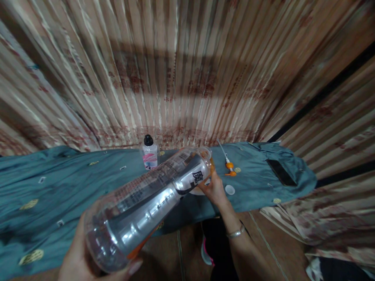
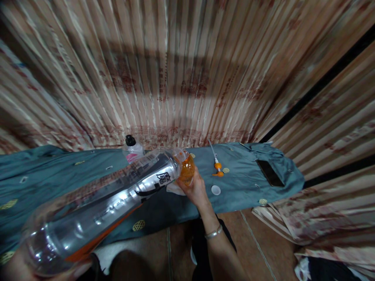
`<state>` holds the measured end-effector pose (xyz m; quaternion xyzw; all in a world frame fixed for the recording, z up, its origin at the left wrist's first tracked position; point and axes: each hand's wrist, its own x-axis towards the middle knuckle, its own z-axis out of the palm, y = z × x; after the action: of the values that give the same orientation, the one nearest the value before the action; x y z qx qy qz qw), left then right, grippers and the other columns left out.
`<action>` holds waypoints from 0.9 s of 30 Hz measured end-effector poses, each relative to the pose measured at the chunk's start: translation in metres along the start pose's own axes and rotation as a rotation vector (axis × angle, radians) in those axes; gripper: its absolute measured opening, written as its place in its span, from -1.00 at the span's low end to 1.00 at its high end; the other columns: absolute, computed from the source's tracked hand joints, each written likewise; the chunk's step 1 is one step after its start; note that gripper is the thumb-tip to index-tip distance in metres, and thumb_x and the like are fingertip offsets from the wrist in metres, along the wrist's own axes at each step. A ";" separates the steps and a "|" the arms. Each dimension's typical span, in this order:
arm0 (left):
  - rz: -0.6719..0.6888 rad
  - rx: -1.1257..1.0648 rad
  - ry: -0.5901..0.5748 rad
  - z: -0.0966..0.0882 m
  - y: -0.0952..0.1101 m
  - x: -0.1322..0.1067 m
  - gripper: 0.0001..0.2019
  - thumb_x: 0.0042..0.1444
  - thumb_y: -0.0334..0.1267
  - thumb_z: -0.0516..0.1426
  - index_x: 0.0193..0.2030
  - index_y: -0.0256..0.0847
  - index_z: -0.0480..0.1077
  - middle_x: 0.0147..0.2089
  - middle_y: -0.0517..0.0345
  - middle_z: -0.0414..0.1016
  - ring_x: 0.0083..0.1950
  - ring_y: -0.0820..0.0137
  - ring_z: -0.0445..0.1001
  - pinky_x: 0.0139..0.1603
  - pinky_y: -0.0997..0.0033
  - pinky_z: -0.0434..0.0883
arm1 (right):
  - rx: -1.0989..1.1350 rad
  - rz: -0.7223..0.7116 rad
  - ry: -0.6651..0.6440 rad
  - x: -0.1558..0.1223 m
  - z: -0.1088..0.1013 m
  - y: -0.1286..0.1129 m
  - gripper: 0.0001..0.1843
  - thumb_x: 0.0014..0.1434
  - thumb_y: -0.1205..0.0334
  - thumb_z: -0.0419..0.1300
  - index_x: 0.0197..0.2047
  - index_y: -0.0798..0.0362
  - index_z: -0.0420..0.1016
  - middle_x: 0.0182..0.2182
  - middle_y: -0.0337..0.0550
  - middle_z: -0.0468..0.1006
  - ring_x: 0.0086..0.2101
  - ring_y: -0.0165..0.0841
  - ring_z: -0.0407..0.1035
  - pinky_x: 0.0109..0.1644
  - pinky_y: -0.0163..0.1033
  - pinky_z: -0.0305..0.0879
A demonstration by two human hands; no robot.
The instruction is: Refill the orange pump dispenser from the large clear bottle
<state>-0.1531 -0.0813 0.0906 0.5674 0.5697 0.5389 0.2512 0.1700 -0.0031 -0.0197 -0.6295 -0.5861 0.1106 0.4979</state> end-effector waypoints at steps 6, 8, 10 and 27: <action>-0.100 -0.026 -0.004 0.000 0.012 0.001 -0.24 -0.47 0.01 0.51 0.03 0.16 0.53 -0.02 0.17 0.70 0.04 -0.09 0.73 0.08 -0.01 0.66 | 0.003 0.006 -0.012 0.001 -0.001 -0.002 -0.26 0.09 0.04 0.42 0.31 -0.02 0.36 0.00 -0.01 0.73 -0.08 -0.06 0.69 -0.01 0.00 0.65; -0.110 -0.022 -0.012 0.001 0.014 0.001 -0.25 -0.46 0.03 0.50 0.02 0.15 0.52 0.01 0.16 0.70 0.08 -0.11 0.72 0.16 -0.06 0.62 | 0.004 0.000 -0.008 0.001 -0.001 -0.002 -0.27 0.10 0.03 0.42 0.30 -0.02 0.36 0.00 0.00 0.73 -0.07 -0.06 0.68 0.00 0.00 0.65; -0.121 -0.024 -0.023 0.000 0.013 0.000 -0.24 -0.44 0.01 0.50 0.04 0.13 0.51 0.02 0.14 0.72 0.06 -0.10 0.73 0.13 -0.05 0.63 | 0.007 -0.008 -0.006 0.001 -0.001 -0.002 -0.29 0.11 0.03 0.40 0.29 0.00 0.37 -0.01 0.01 0.73 -0.07 -0.05 0.69 -0.01 0.00 0.65; -0.128 -0.032 -0.063 -0.001 0.009 0.000 0.01 -0.46 0.19 0.54 0.25 -0.03 0.52 0.20 -0.04 0.70 0.19 -0.11 0.69 0.26 0.01 0.50 | -0.021 0.005 -0.003 0.001 -0.001 0.001 -0.37 0.11 0.03 0.38 0.21 0.01 0.40 -0.11 -0.02 0.73 -0.15 -0.10 0.67 -0.06 -0.04 0.62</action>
<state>-0.1506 -0.0838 0.0986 0.5426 0.5878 0.5126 0.3121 0.1711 -0.0026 -0.0195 -0.6359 -0.5865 0.1067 0.4901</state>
